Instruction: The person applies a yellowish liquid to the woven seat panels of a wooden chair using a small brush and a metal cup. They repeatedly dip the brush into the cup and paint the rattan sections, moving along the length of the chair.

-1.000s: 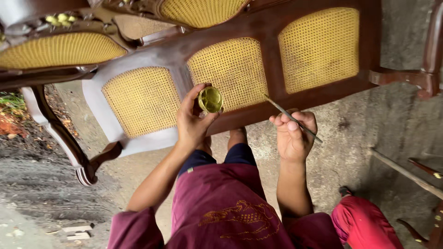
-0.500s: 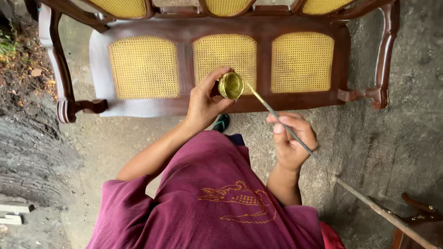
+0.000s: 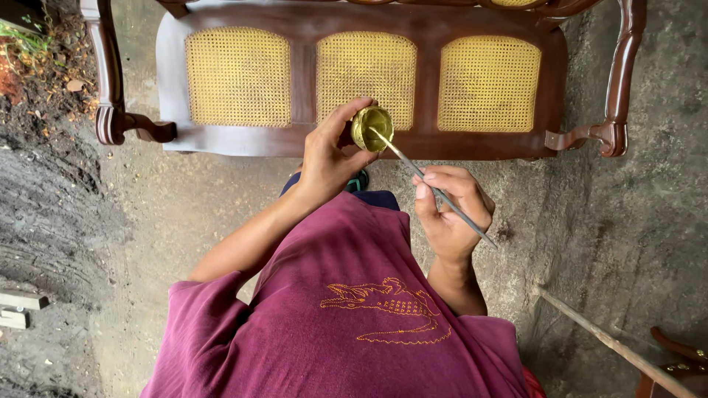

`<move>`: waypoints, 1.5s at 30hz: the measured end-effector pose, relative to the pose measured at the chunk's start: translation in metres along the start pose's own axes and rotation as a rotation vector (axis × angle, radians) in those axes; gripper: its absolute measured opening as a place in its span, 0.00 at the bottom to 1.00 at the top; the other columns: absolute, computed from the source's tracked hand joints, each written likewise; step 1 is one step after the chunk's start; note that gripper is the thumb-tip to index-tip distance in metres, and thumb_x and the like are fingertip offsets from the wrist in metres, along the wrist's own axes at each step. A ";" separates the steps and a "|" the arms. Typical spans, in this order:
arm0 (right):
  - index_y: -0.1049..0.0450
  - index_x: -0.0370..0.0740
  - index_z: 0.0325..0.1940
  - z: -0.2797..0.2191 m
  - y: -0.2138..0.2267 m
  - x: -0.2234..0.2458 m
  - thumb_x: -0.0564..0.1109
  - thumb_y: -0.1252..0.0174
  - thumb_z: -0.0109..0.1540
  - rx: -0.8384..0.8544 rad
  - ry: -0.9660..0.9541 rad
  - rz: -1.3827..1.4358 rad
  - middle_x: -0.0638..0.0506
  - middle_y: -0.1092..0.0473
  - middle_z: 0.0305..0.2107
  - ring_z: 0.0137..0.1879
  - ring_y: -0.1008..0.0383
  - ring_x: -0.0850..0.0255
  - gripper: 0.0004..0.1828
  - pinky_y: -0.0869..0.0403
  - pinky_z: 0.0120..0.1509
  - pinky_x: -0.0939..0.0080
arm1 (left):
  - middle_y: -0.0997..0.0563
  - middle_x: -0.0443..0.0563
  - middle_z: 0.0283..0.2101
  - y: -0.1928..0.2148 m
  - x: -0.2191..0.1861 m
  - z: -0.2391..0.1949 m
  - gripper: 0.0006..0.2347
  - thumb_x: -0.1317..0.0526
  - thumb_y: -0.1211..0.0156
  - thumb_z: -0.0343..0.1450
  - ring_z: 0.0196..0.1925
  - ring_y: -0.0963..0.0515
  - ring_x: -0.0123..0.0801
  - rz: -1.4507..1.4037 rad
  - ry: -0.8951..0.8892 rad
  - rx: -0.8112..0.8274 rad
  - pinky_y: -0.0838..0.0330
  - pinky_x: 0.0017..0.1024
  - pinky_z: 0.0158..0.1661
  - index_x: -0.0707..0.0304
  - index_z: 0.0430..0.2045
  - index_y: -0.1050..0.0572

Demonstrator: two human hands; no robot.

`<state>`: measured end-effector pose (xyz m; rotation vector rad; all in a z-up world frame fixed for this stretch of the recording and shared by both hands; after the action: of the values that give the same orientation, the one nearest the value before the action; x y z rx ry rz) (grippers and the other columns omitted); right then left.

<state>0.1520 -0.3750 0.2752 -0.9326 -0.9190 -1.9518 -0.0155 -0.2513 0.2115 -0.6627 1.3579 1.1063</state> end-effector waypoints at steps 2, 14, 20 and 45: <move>0.31 0.33 0.48 -0.001 0.004 0.005 0.33 0.38 0.67 0.014 0.010 0.002 0.40 0.24 0.40 0.44 0.18 0.55 0.08 0.18 0.46 0.62 | 0.21 0.56 0.59 -0.001 -0.004 -0.005 0.32 0.73 0.24 0.63 0.57 0.17 0.36 0.044 -0.045 -0.009 0.20 0.30 0.56 0.63 0.63 0.31; 0.30 0.33 0.42 0.002 0.009 0.027 0.34 0.35 0.63 0.072 0.135 -0.220 0.42 0.24 0.34 0.39 0.19 0.53 0.10 0.20 0.41 0.59 | 0.26 0.59 0.66 0.005 -0.015 -0.023 0.32 0.75 0.25 0.65 0.69 0.25 0.49 0.135 -0.277 0.032 0.25 0.36 0.67 0.63 0.64 0.34; 0.29 0.33 0.42 0.010 0.006 0.031 0.32 0.35 0.61 0.137 0.131 -0.198 0.43 0.25 0.35 0.40 0.20 0.53 0.09 0.19 0.45 0.58 | 0.26 0.60 0.65 0.004 -0.016 -0.019 0.32 0.75 0.24 0.64 0.68 0.25 0.50 0.157 -0.284 0.036 0.26 0.37 0.67 0.63 0.63 0.33; 0.30 0.32 0.42 0.036 -0.006 0.011 0.29 0.34 0.62 0.092 0.124 -0.276 0.41 0.24 0.36 0.42 0.18 0.52 0.10 0.18 0.44 0.58 | 0.30 0.58 0.68 0.004 -0.016 -0.004 0.33 0.79 0.29 0.65 0.72 0.26 0.48 0.106 -0.183 0.120 0.24 0.35 0.68 0.62 0.66 0.35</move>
<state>0.1521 -0.3460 0.2998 -0.6511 -1.1015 -2.1506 -0.0184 -0.2573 0.2275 -0.3957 1.3017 1.1315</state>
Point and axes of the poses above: each hand's wrist, its own z-axis towards the middle knuckle, its own y-axis out of the back of the hand, x = y × z, the point moved 4 cm from there along z, towards the middle knuckle
